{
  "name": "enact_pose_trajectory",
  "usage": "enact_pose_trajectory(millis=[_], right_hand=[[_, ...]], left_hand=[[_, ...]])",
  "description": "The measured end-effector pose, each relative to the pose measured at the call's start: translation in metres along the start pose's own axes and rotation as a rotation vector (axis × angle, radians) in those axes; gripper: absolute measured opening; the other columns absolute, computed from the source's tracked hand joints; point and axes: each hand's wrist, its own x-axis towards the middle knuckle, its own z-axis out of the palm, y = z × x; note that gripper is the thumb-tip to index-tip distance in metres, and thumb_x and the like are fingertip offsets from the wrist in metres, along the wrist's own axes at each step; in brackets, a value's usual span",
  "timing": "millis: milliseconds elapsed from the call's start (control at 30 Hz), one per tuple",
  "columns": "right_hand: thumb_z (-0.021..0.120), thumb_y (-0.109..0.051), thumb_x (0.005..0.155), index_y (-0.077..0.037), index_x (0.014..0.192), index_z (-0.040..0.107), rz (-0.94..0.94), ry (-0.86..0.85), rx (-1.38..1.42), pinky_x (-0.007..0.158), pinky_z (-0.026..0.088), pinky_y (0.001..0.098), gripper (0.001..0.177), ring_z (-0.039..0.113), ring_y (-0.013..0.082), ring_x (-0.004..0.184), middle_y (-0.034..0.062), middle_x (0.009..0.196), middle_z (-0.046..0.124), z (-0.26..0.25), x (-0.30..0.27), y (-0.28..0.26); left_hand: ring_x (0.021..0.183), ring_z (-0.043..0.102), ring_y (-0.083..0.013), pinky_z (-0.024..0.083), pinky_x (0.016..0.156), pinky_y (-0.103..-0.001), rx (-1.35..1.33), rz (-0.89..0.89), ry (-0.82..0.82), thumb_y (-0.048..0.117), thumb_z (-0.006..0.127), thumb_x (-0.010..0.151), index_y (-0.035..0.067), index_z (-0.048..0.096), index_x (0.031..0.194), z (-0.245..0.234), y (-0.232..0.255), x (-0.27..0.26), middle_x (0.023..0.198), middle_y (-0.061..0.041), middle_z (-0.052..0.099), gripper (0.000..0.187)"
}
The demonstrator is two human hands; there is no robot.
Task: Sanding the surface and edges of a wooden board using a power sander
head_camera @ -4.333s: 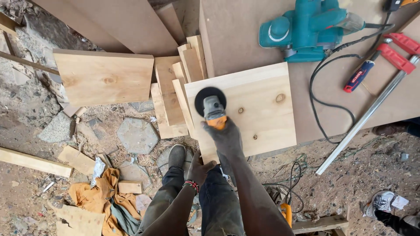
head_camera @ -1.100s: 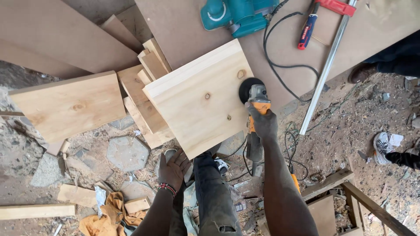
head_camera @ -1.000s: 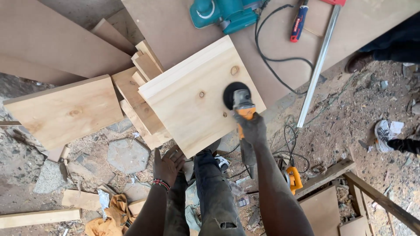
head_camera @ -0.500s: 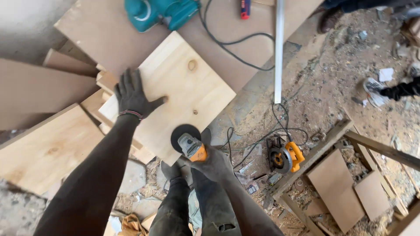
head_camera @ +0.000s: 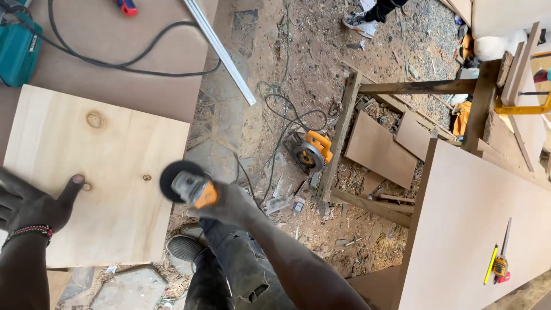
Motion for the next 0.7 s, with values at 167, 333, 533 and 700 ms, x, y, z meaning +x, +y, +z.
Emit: enact_pose_trajectory(millis=[167, 333, 533, 700], right_hand=[[0.066, -0.066, 0.063, -0.019, 0.122, 0.065, -0.024, -0.292, -0.551, 0.082, 0.051, 0.0513, 0.075, 0.069, 0.0428, 0.101, 0.0154, 0.110, 0.074, 0.072, -0.029, 0.021], [0.075, -0.060, 0.075, -0.018, 0.141, 0.047, -0.206, -0.410, -0.696, 0.080, 0.062, 0.0407, 0.083, 0.074, 0.0241, 0.090, 0.0063, 0.118, 0.072, 0.098, -0.022, 0.048], [0.082, -0.038, 0.078, 0.006, 0.104, 0.069, -0.176, 0.107, -0.358, 0.073, 0.054, 0.0613, 0.052, 0.070, 0.0530, 0.084, 0.0347, 0.087, 0.070, 0.031, 0.004, -0.009], [0.082, -0.045, 0.085, -0.014, 0.112, 0.073, -0.082, 0.225, -0.228, 0.075, 0.057, 0.0455, 0.042, 0.074, 0.0328, 0.081, 0.0125, 0.089, 0.076, -0.053, 0.098, 0.018]], left_hand=[[0.153, 0.008, -0.0578, 0.002, 0.116, -0.073, -0.053, 0.122, 0.257, 0.089, 0.045, 0.069, -0.001, 0.000, 0.161, 0.031, -0.025, 0.021, 0.171, -0.033, 0.011, 0.137], [0.155, 0.005, -0.0385, 0.004, 0.121, -0.061, -0.028, 0.029, 0.091, 0.090, 0.046, 0.072, 0.013, -0.004, 0.164, 0.006, -0.007, 0.007, 0.170, -0.016, 0.007, 0.130], [0.155, -0.004, -0.0400, -0.003, 0.126, -0.061, -0.053, 0.048, 0.021, 0.087, 0.054, 0.082, 0.019, -0.011, 0.166, 0.014, -0.019, 0.016, 0.168, -0.012, 0.000, 0.126], [0.155, -0.003, -0.0399, -0.002, 0.126, -0.060, -0.051, 0.041, 0.021, 0.086, 0.054, 0.082, 0.020, -0.011, 0.165, 0.014, -0.018, 0.018, 0.167, -0.012, 0.001, 0.125]])
